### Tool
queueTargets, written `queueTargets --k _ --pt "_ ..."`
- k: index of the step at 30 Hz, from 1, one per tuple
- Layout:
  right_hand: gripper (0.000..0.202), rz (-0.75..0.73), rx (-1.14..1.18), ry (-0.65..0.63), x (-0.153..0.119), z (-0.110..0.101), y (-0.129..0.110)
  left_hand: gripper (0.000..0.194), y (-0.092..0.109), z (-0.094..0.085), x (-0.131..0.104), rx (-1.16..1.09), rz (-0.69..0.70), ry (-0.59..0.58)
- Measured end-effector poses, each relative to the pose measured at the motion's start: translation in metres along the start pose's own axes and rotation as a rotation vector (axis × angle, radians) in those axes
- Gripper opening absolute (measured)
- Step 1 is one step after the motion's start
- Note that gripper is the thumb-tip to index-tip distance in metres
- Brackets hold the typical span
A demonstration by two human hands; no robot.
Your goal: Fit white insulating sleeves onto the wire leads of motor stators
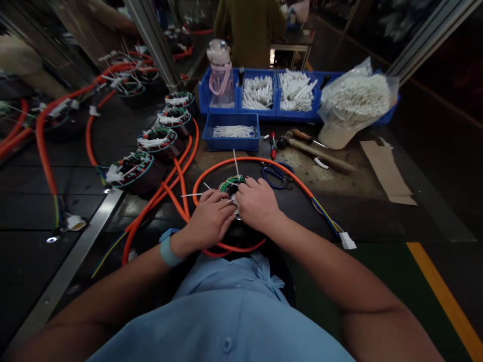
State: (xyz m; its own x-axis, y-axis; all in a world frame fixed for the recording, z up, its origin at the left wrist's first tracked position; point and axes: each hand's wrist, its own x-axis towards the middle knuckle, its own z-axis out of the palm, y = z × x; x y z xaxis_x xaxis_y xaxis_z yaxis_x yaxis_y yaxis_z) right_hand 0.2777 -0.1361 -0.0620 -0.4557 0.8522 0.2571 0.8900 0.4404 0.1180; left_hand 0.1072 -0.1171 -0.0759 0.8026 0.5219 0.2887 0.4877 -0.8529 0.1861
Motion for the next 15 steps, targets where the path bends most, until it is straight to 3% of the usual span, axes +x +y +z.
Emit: queueTargets --k 4,9,12,13,15 --pt "0.019 0.057 0.083 -0.122 0.015 0.008 0.0 0.021 0.001 0.002 0.002 -0.026 -0.005 0.001" --pt "0.025 0.091 0.4 0.051 -0.009 0.008 0.029 0.029 -0.018 -0.001 0.007 -0.072 -0.007 0.009" --pt "0.039 0.371 0.387 0.156 -0.053 0.008 0.068 0.021 -0.029 -0.013 0.004 -0.121 0.073 -0.111" --pt "0.046 0.511 0.259 0.122 -0.071 0.01 0.08 0.021 -0.029 -0.016 0.001 -0.134 0.07 -0.124" --pt "0.056 0.674 0.049 -0.072 -0.104 0.015 0.097 0.033 -0.022 -0.017 -0.003 -0.148 0.0 -0.075"
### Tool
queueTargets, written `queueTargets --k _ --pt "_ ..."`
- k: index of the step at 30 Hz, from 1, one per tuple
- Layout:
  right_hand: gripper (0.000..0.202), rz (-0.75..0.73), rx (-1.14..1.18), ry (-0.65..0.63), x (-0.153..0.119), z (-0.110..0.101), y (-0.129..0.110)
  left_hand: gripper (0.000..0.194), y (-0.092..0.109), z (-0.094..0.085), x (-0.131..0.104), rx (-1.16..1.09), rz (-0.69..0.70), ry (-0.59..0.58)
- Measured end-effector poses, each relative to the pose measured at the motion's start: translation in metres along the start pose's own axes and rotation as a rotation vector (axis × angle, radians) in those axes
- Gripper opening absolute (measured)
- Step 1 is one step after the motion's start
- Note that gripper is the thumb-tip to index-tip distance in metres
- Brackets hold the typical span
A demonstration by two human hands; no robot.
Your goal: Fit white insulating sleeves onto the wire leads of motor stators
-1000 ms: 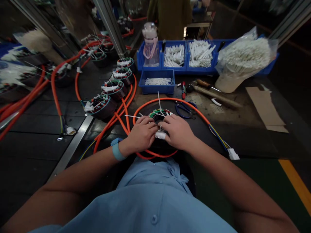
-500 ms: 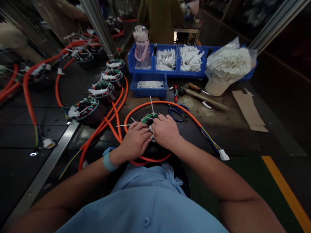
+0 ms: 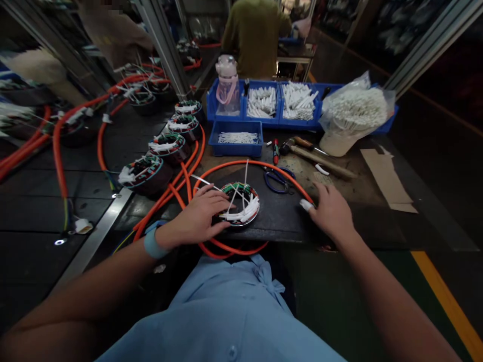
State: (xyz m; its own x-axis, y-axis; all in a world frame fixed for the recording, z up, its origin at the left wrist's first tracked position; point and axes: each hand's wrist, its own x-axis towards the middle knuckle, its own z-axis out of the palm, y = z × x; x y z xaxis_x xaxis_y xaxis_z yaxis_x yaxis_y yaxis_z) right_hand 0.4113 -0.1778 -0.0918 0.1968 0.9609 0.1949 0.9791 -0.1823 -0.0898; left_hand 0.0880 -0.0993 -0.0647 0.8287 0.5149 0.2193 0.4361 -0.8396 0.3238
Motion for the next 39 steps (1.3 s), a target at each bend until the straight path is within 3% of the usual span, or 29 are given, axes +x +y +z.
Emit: queueTargets --k 2,5,7,9,12,15,17,19,22,26,30,33,36,39 --pt "0.051 0.054 -0.118 -0.147 -0.016 0.005 0.02 0.042 0.008 0.006 -0.002 -0.02 -0.102 0.116" --pt "0.04 0.077 -0.214 -0.214 -0.026 -0.001 0.031 0.031 0.009 0.01 0.0 -0.091 -0.17 0.171" --pt "0.039 0.089 -0.335 -0.134 -0.018 -0.017 0.039 0.026 0.001 0.004 0.001 -0.143 -0.12 0.072" --pt "0.04 0.112 -0.442 0.024 0.0 -0.036 0.054 0.025 -0.007 -0.006 0.001 -0.166 -0.043 -0.048" --pt "0.039 0.115 -0.454 0.249 0.034 -0.05 0.07 0.036 -0.007 -0.016 -0.003 -0.117 -0.026 -0.079" --pt "0.039 -0.085 -0.241 0.217 0.06 -0.037 0.051 0.037 0.002 -0.01 -0.006 -0.082 -0.094 -0.003" --pt "0.04 -0.262 -0.072 0.043 0.071 -0.017 0.019 0.029 0.006 -0.003 -0.006 -0.112 -0.113 0.011" --pt "0.042 -0.336 -0.013 -0.104 0.079 0.005 -0.014 0.026 0.007 0.001 -0.005 -0.147 -0.112 0.011" --pt "0.047 -0.265 -0.043 -0.223 0.089 0.028 -0.044 0.024 0.005 0.0 -0.003 -0.175 -0.11 0.022" --pt "0.061 -0.171 0.002 -0.341 0.094 0.031 -0.043 0.026 0.005 -0.003 -0.003 -0.163 -0.089 0.016" --pt "0.069 -0.05 0.207 -0.429 0.072 0.017 -0.024 0.028 0.005 -0.004 -0.005 -0.103 -0.061 -0.007" --pt "0.058 -0.069 0.461 -0.437 0.035 0.0 -0.013 0.028 0.008 -0.007 -0.004 -0.053 -0.05 -0.022" --pt "0.045 -0.277 0.366 -0.429 -0.002 -0.024 -0.013 0.031 0.011 -0.01 0.006 -0.027 -0.05 -0.012" --pt "0.052 -0.564 0.103 -0.4 -0.019 -0.044 -0.027 0.025 0.011 -0.01 0.021 -0.099 -0.135 0.108"
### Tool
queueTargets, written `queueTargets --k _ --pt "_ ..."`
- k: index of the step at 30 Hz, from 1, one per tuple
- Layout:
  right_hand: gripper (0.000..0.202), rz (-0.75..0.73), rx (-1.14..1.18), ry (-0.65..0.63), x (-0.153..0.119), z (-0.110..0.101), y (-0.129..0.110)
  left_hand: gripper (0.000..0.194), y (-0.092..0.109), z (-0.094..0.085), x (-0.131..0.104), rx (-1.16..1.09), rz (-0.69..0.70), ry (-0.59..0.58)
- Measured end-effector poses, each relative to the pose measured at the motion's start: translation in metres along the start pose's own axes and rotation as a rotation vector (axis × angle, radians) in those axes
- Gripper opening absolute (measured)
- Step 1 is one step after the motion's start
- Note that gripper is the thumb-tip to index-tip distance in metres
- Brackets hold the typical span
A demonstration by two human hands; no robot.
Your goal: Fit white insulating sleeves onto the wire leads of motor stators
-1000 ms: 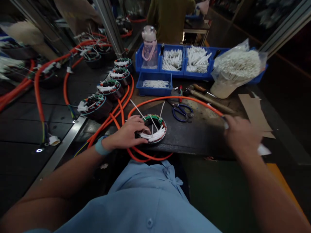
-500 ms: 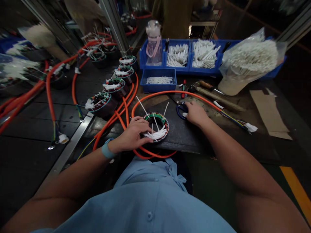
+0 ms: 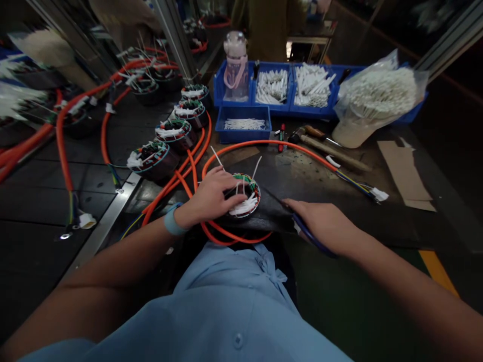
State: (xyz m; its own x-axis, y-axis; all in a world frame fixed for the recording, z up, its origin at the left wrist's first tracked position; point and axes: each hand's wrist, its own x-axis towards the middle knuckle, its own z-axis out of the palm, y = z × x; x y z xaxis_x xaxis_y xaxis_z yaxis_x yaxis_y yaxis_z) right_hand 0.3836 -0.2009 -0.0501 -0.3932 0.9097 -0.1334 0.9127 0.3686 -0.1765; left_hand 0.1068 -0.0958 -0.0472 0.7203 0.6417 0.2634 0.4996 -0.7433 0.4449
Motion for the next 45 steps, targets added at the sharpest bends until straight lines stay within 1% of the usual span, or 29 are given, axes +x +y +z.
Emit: queueTargets --k 2,5,8,11,14,16,17,20,21,22,23,24,26,27,28,29,31,33,34,35,36,37,38,39,40,41,42,43,45 --pt "0.051 -0.08 -0.194 -0.02 0.006 -0.009 -0.012 0.014 -0.002 0.003 0.008 -0.102 -0.053 0.06" --pt "0.04 -0.144 -0.394 -0.018 0.028 -0.021 -0.02 0.005 -0.005 0.006 0.012 -0.265 -0.057 0.099" --pt "0.035 -0.216 -0.472 -0.021 0.048 -0.028 -0.023 0.002 -0.007 0.009 0.012 -0.367 -0.024 0.141" --pt "0.03 -0.26 -0.526 -0.033 0.054 -0.026 -0.021 0.002 -0.005 0.011 0.009 -0.4 -0.004 0.187" --pt "0.031 -0.22 -0.543 -0.025 0.044 -0.015 -0.013 0.006 -0.005 0.006 0.006 -0.42 -0.063 0.262" --pt "0.034 -0.133 -0.525 0.014 0.036 -0.005 -0.005 0.01 -0.006 0.0 0.007 -0.424 -0.117 0.3" --pt "0.036 -0.078 -0.511 0.039 0.033 0.0 -0.002 0.015 -0.006 -0.003 0.01 -0.423 -0.132 0.3" --pt "0.038 0.047 -0.464 0.086 0.035 0.012 0.002 0.043 -0.008 -0.011 0.027 -0.388 -0.122 0.221" --pt "0.038 0.061 -0.451 0.093 0.04 0.015 0.002 0.051 -0.008 -0.012 0.035 -0.359 -0.105 0.179" --pt "0.038 0.062 -0.442 0.102 0.045 0.018 0.001 0.054 -0.008 -0.012 0.043 -0.323 -0.087 0.131" --pt "0.038 0.052 -0.438 0.115 0.051 0.02 0.0 0.053 -0.009 -0.012 0.05 -0.287 -0.065 0.077" --pt "0.038 0.033 -0.44 0.129 0.056 0.021 0.0 0.045 -0.009 -0.011 0.057 -0.255 -0.043 0.024" --pt "0.038 -0.014 -0.456 0.155 0.064 0.024 0.001 0.021 -0.008 -0.01 0.063 -0.216 0.004 -0.054" --pt "0.037 -0.029 -0.465 0.165 0.066 0.026 0.004 0.011 -0.008 -0.01 0.063 -0.21 0.027 -0.061" --pt "0.037 -0.032 -0.473 0.171 0.066 0.027 0.007 0.006 -0.008 -0.011 0.06 -0.218 0.046 -0.035" --pt "0.036 -0.02 -0.476 0.176 0.064 0.028 0.01 0.006 -0.008 -0.012 0.055 -0.235 0.055 0.023" --pt "0.035 0.037 -0.46 0.191 0.059 0.029 0.017 0.007 -0.011 -0.016 0.041 -0.277 0.018 0.218" --pt "0.036 0.087 -0.425 0.204 0.055 0.026 0.02 0.011 -0.019 -0.023 0.027 -0.303 -0.111 0.439" --pt "0.037 0.09 -0.409 0.202 0.055 0.023 0.019 0.015 -0.025 -0.027 0.021 -0.306 -0.193 0.515" --pt "0.038 0.078 -0.4 0.193 0.057 0.019 0.017 0.022 -0.032 -0.03 0.017 -0.307 -0.27 0.548" --pt "0.039 0.057 -0.4 0.175 0.061 0.014 0.014 0.033 -0.039 -0.034 0.015 -0.312 -0.333 0.534" --pt "0.039 0.031 -0.406 0.151 0.067 0.009 0.01 0.044 -0.046 -0.037 0.014 -0.323 -0.371 0.468" --pt "0.039 0.004 -0.415 0.127 0.074 0.003 0.004 0.052 -0.051 -0.04 0.015 -0.339 -0.384 0.366" --pt "0.038 -0.023 -0.425 0.103 0.082 -0.004 -0.001 0.054 -0.054 -0.043 0.017 -0.357 -0.373 0.249" --pt "0.038 -0.05 -0.435 0.081 0.091 -0.01 -0.007 0.05 -0.056 -0.045 0.019 -0.37 -0.342 0.135" --pt "0.037 -0.076 -0.444 0.062 0.1 -0.016 -0.013 0.041 -0.056 -0.047 0.022 -0.374 -0.299 0.042" --pt "0.037 -0.106 -0.451 0.044 0.108 -0.021 -0.019 0.032 -0.055 -0.048 0.025 -0.37 -0.251 -0.02" --pt "0.036 -0.139 -0.457 0.026 0.116 -0.025 -0.024 0.024 -0.053 -0.049 0.028 -0.357 -0.205 -0.056" --pt "0.035 -0.198 -0.475 -0.001 0.128 -0.031 -0.032 0.017 -0.049 -0.049 0.031 -0.322 -0.136 -0.079"
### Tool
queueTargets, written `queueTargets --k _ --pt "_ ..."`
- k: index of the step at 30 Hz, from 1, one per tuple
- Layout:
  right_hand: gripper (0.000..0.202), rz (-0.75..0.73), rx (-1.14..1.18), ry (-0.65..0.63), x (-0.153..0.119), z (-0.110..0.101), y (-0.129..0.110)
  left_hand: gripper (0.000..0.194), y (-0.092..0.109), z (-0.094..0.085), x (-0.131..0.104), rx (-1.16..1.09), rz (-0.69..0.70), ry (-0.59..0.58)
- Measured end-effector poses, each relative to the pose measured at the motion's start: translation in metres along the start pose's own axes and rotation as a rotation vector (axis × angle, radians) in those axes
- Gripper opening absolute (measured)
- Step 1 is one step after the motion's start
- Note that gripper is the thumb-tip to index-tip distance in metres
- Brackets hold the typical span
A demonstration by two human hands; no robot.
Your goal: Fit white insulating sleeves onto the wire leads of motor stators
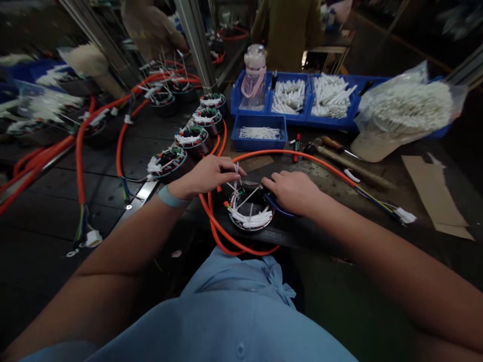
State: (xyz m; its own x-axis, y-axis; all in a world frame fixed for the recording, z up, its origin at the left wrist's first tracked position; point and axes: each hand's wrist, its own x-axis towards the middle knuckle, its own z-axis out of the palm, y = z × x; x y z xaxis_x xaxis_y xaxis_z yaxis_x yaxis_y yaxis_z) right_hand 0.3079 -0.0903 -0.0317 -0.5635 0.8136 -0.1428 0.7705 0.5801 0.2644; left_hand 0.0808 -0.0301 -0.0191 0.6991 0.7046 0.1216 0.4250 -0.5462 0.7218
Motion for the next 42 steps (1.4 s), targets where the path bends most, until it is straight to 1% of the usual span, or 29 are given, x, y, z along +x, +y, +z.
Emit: queueTargets --k 2,4,5,6,8,9,10,11,13,14,15,16,18,22,24,27,30,31,32,33,34,36,38,39,40,42 --pt "0.034 -0.047 -0.022 -0.008 0.005 -0.002 -0.001 0.016 0.0 0.002 0.0 0.021 0.045 0.004" --pt "0.034 -0.051 -0.048 -0.019 0.003 0.001 0.001 0.016 -0.004 0.004 -0.004 0.019 0.074 0.069" --pt "0.034 -0.038 -0.062 -0.025 -0.002 0.004 0.002 0.016 -0.008 0.005 -0.007 0.003 0.065 0.14" --pt "0.034 -0.021 -0.075 -0.028 -0.007 0.007 0.003 0.019 -0.011 0.005 -0.011 -0.023 0.033 0.236" --pt "0.034 0.015 -0.102 -0.015 -0.019 0.013 0.006 0.025 -0.017 0.003 -0.018 -0.074 -0.071 0.428" --pt "0.035 0.015 -0.113 0.0 -0.025 0.015 0.007 0.027 -0.018 0.001 -0.022 -0.087 -0.115 0.47" --pt "0.037 0.004 -0.122 0.018 -0.029 0.016 0.007 0.029 -0.018 0.0 -0.025 -0.088 -0.134 0.447" --pt "0.038 -0.015 -0.127 0.034 -0.032 0.017 0.007 0.031 -0.016 -0.002 -0.027 -0.077 -0.123 0.358" --pt "0.039 -0.061 -0.134 0.058 -0.032 0.015 0.004 0.036 -0.009 -0.004 -0.029 -0.039 -0.028 0.071" --pt "0.038 -0.078 -0.135 0.066 -0.029 0.014 0.002 0.035 -0.004 -0.004 -0.028 -0.017 0.029 -0.06" --pt "0.037 -0.088 -0.137 0.074 -0.025 0.012 0.0 0.031 0.0 -0.004 -0.027 0.007 0.076 -0.147" --pt "0.037 -0.094 -0.137 0.08 -0.021 0.011 -0.002 0.024 0.003 -0.004 -0.026 0.034 0.106 -0.183" --pt "0.036 -0.107 -0.14 0.091 -0.013 0.008 -0.006 0.015 0.006 -0.003 -0.025 0.068 0.105 -0.146" --pt "0.033 -0.127 -0.153 0.093 -0.006 0.007 -0.011 0.016 -0.001 -0.001 -0.03 0.013 -0.005 -0.003" --pt "0.032 -0.124 -0.151 0.098 -0.006 0.007 -0.013 0.016 -0.005 0.001 -0.034 -0.006 -0.023 0.054" --pt "0.033 -0.097 -0.147 0.098 -0.012 0.007 -0.013 0.017 -0.008 0.005 -0.039 -0.044 -0.042 0.175" --pt "0.035 -0.048 -0.181 0.078 -0.027 0.009 -0.003 0.025 -0.008 0.004 -0.043 -0.176 -0.156 0.295" --pt "0.036 -0.028 -0.191 0.074 -0.036 0.01 0.002 0.027 -0.007 0.002 -0.045 -0.223 -0.193 0.31" --pt "0.036 -0.013 -0.193 0.073 -0.045 0.011 0.007 0.029 -0.006 0.0 -0.046 -0.26 -0.22 0.296" --pt "0.037 -0.007 -0.187 0.075 -0.056 0.013 0.012 0.031 -0.005 -0.001 -0.047 -0.285 -0.236 0.246" --pt "0.037 -0.011 -0.174 0.076 -0.066 0.015 0.016 0.036 -0.003 -0.002 -0.047 -0.297 -0.241 0.157" --pt "0.039 -0.04 -0.137 0.08 -0.085 0.017 0.019 0.05 0.003 -0.001 -0.043 -0.264 -0.221 -0.08" --pt "0.04 -0.07 -0.102 0.076 -0.096 0.016 0.014 0.059 0.012 0.004 -0.036 -0.192 -0.158 -0.286" --pt "0.039 -0.075 -0.088 0.074 -0.098 0.015 0.009 0.058 0.017 0.008 -0.031 -0.156 -0.119 -0.363" --pt "0.038 -0.078 -0.076 0.075 -0.098 0.014 0.003 0.052 0.021 0.011 -0.025 -0.127 -0.081 -0.419" --pt "0.037 -0.082 -0.063 0.082 -0.093 0.01 -0.01 0.036 0.029 0.018 -0.015 -0.103 -0.029 -0.468"
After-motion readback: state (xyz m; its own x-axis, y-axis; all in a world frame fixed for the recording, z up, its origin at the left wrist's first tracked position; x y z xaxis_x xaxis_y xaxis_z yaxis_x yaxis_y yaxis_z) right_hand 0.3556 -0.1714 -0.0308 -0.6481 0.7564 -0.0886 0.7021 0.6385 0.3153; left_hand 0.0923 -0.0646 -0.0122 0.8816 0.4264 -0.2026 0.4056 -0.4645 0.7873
